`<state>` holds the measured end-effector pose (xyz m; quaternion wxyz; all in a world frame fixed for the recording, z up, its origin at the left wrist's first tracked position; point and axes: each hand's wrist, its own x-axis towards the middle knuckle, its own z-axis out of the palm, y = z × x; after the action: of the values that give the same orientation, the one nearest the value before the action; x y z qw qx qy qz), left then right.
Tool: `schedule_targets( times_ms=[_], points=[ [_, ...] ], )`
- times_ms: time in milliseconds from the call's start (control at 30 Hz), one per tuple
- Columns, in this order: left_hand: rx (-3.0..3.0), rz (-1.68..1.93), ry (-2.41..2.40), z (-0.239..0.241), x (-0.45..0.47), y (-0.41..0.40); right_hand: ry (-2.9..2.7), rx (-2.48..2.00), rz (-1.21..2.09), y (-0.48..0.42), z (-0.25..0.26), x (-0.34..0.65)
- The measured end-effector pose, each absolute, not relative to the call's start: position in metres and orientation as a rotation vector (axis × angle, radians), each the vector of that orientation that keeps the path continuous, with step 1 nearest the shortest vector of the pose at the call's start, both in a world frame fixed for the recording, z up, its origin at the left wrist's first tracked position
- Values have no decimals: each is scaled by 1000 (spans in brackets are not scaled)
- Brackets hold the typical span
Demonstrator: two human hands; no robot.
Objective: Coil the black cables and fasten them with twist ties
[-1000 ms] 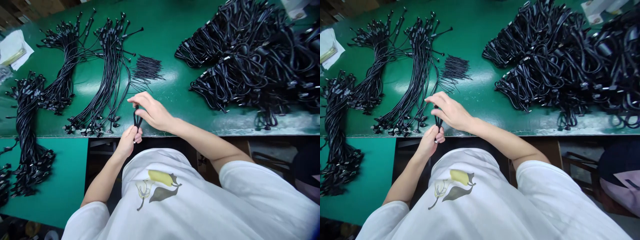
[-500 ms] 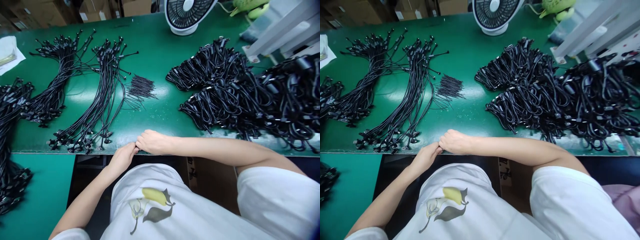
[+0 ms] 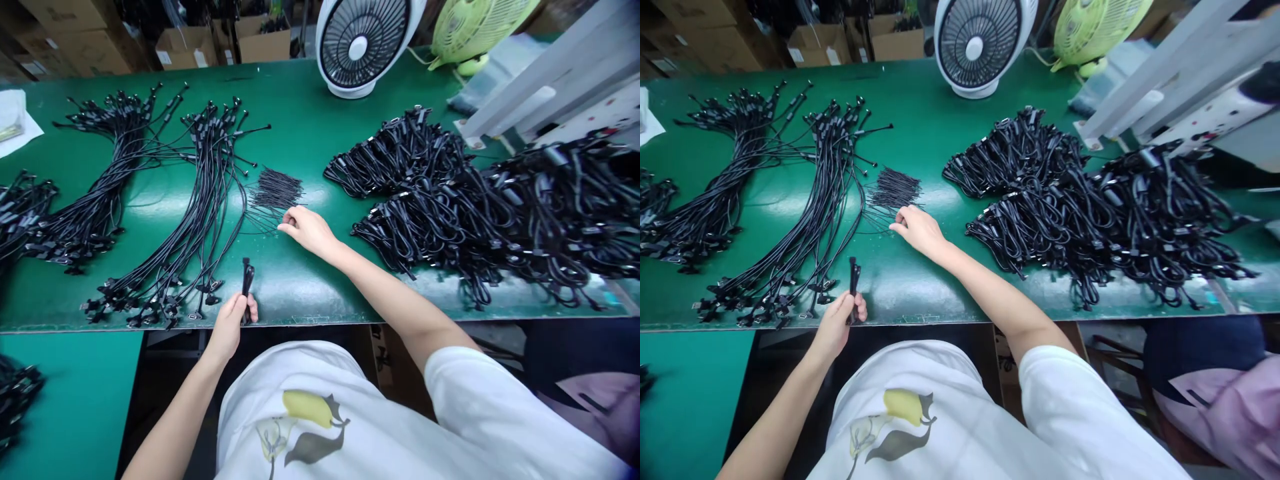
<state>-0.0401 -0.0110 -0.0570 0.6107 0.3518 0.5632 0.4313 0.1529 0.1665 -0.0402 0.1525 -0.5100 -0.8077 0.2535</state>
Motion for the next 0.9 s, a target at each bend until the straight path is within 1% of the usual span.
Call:
schedule_targets(
  times_ms=[33, 100, 200, 333, 367, 400, 533, 567, 633, 700, 767, 833, 900],
  points=[
    [740, 1056, 1264, -57, -39, -10, -2294, -1614, 664, 177, -46, 150],
    [660, 1119, 1195, -54, -36, -9, -2313, -1735, 625, 191, -55, 144],
    [610, 1180, 1147, -49, -34, -9, -2315, -1750, 607, 194, -57, 141],
    [569, 1215, 1093, -43, -30, -9, -2292, -1713, 598, 159, -46, 149],
    [564, 1200, 1065, -41, -27, -8, -2267, -1648, 677, 145, -44, 150],
    [559, 1177, 1031, -39, -25, -8, -2223, -1548, 823, 130, -43, 151],
    [542, 1086, 894, -37, -15, -5, -1805, -989, 1692, 75, -44, 145],
    [540, 1080, 875, -38, -13, -5, -1711, -906, 1813, 66, -46, 143],
    [564, 1090, 874, -41, -13, -6, -1655, -867, 1868, 53, -48, 140],
    [667, 1138, 964, -46, -14, -9, -1785, -943, 1723, 46, -50, 138],
    [858, 1176, 1147, -53, -16, -11, -2050, -1027, 1396, 41, -49, 137],
    [1077, 1190, 1359, -57, -19, -12, -2361, -1023, 879, 37, -45, 135],
    [1255, 1171, 1492, -58, -22, -13, -2574, -865, 252, 34, -38, 134]
  ],
)
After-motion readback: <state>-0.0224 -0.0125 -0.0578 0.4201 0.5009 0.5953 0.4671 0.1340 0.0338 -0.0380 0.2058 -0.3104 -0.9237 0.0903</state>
